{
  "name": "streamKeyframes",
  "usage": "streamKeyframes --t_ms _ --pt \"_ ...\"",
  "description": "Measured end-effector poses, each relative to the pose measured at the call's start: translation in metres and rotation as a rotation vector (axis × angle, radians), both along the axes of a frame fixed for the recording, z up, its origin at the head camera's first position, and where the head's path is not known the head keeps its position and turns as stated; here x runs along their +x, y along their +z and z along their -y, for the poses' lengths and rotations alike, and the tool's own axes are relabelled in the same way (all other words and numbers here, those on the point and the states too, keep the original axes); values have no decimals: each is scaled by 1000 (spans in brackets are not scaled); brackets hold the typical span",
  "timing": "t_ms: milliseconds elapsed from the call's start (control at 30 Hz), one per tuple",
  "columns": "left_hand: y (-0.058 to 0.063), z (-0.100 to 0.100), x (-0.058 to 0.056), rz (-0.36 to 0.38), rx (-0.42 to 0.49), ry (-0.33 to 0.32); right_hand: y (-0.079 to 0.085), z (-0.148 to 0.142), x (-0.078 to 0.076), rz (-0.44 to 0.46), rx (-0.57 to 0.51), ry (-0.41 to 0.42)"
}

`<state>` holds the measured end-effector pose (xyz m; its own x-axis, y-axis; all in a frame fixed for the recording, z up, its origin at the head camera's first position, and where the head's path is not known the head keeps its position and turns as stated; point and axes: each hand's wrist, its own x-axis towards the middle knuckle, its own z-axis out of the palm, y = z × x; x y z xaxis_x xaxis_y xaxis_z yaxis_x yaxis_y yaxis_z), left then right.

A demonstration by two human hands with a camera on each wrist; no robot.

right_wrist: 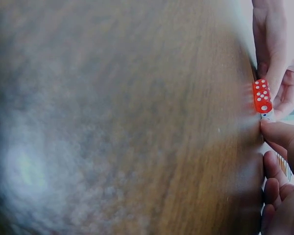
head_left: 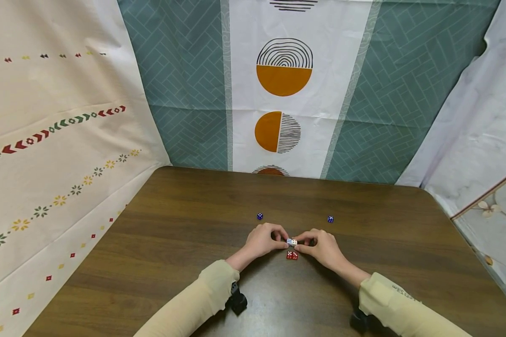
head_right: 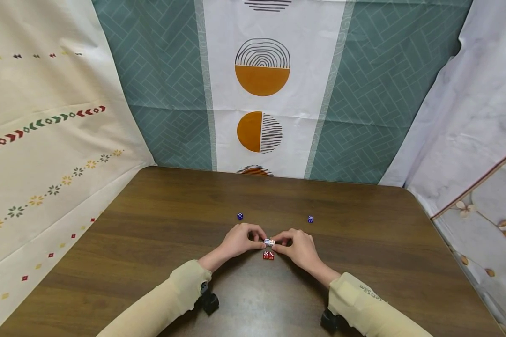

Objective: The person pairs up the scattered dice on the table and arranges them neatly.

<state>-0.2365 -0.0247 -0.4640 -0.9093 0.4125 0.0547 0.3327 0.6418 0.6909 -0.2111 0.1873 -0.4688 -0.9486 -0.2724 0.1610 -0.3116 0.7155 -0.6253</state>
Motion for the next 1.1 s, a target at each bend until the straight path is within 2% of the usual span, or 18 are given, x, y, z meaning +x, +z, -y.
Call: streamKeyframes --t_ms 1100 --pt "-2 1 -2 -26 15 -12 -2 -2 -2 -8 -1 22"
